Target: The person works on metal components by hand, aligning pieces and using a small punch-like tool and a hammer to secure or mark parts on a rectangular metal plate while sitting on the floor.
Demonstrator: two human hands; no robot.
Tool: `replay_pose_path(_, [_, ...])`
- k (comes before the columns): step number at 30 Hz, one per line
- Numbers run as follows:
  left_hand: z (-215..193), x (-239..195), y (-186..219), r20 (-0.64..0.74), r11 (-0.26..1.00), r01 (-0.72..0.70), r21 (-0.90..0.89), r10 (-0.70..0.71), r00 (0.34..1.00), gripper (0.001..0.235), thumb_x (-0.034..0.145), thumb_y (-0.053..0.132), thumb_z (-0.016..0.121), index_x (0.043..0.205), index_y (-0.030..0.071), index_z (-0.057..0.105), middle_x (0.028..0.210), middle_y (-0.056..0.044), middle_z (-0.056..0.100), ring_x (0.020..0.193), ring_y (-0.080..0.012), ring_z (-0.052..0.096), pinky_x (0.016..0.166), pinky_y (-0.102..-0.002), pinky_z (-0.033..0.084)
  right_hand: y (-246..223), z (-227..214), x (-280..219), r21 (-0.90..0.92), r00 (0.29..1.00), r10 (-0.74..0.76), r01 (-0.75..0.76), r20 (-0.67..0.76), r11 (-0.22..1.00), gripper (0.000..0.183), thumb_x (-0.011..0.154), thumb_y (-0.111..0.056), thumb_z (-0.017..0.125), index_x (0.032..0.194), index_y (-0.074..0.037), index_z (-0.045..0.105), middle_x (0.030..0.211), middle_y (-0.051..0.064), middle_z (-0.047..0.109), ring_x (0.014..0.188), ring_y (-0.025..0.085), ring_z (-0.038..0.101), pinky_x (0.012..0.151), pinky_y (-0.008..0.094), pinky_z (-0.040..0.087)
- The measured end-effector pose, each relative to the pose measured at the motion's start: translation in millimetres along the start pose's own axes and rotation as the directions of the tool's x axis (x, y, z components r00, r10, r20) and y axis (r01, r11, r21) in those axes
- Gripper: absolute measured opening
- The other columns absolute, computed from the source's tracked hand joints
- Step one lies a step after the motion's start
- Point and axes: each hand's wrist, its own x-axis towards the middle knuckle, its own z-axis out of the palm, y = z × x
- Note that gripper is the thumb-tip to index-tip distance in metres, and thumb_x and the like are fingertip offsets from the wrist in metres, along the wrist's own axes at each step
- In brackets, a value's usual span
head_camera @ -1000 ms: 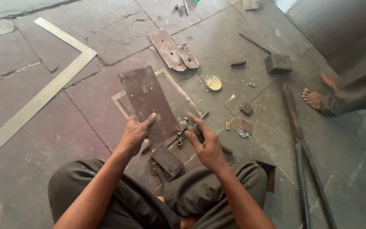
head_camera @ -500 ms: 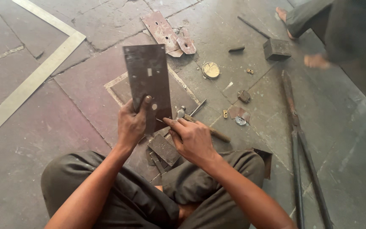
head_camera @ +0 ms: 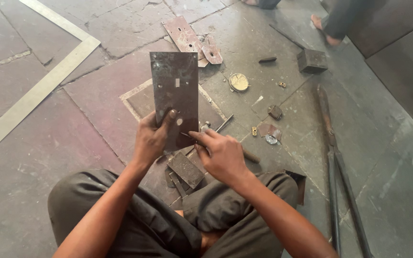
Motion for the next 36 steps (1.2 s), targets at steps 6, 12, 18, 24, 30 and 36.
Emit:
replay_pose_path(6, [15.3,-6.2,-0.6,-0.099,0.972,0.036,0.231,-0.013,0.995,0.03,0.098,0.031,0.069,0.098,0.002,0.078,0.072,-0.007,0.075,0.061,-0.0146,0.068,0.053,-0.034,0.051,1.0,41.9,-6.6,-0.417,0.905,-0.425,0.393,0.017,0.82,0.038,0.088,-0.009,0.062,0.122,0.007,0.068,0.1,0.017,0.071,0.08,0.026,0.072,0.069,0.037,0.055])
replay_pose_path(12, [7.8,-5.7,1.4,-0.199,0.957,-0.099,0.272,0.156,0.967,0.026,0.098,0.028,0.068,0.11,0.006,0.074,0.069,-0.01,0.074,0.061,-0.0187,0.074,0.052,-0.037,0.054,-4.8,67.3,16.5,0.201,0.99,-0.095,0.114,-0.105,0.973,0.018,0.096,-0.01,0.061,0.11,-0.001,0.071,0.101,0.015,0.07,0.082,0.026,0.068,0.071,0.036,0.054])
replay_pose_path(18, [5.9,-0.6,-5.2,-0.037,0.814,-0.267,0.515,0.332,0.942,0.026,0.099,0.031,0.062,0.113,0.013,0.075,0.068,-0.014,0.069,0.059,-0.0336,0.069,0.055,-0.043,0.051,9.8,61.4,15.6,0.833,0.952,0.245,-0.282,0.182,0.475,0.027,0.095,-0.016,0.062,0.116,-0.001,0.065,0.107,0.015,0.067,0.09,0.025,0.066,0.077,0.038,0.053])
replay_pose_path(24, [1.5,1.1,9.3,-0.181,0.87,-0.031,0.493,0.137,0.974,0.03,0.1,0.035,0.06,0.111,0.011,0.077,0.069,-0.017,0.07,0.061,-0.0321,0.071,0.055,-0.044,0.051,10.1,8.2,-1.1,-0.307,0.839,-0.442,0.35,-0.317,0.885,0.037,0.093,-0.023,0.062,0.123,-0.002,0.06,0.114,0.014,0.064,0.097,0.025,0.065,0.083,0.041,0.052])
replay_pose_path(30, [13.3,-6.6,11.7,-0.075,0.901,-0.047,0.431,0.088,0.993,0.035,0.1,0.036,0.059,0.112,0.008,0.077,0.065,-0.014,0.071,0.052,-0.0231,0.071,0.052,-0.041,0.052,28.6,42.0,6.4,-0.135,0.88,-0.446,0.468,0.163,0.874,0.047,0.092,-0.029,0.062,0.13,-0.003,0.055,0.121,0.014,0.061,0.105,0.025,0.064,0.088,0.043,0.051])
replay_pose_path(36, [7.4,-7.4,-7.9,-0.09,0.848,-0.072,0.525,0.14,0.986,0.033,0.101,0.036,0.054,0.114,0.014,0.074,0.06,-0.009,0.073,0.046,-0.0195,0.068,0.046,-0.039,0.05,18.2,102.4,6.4,0.893,0.937,0.248,-0.32,0.247,0.317,0.058,0.09,-0.036,0.062,0.137,-0.003,0.049,0.127,0.013,0.059,0.112,0.024,0.062,0.094,0.046,0.05])
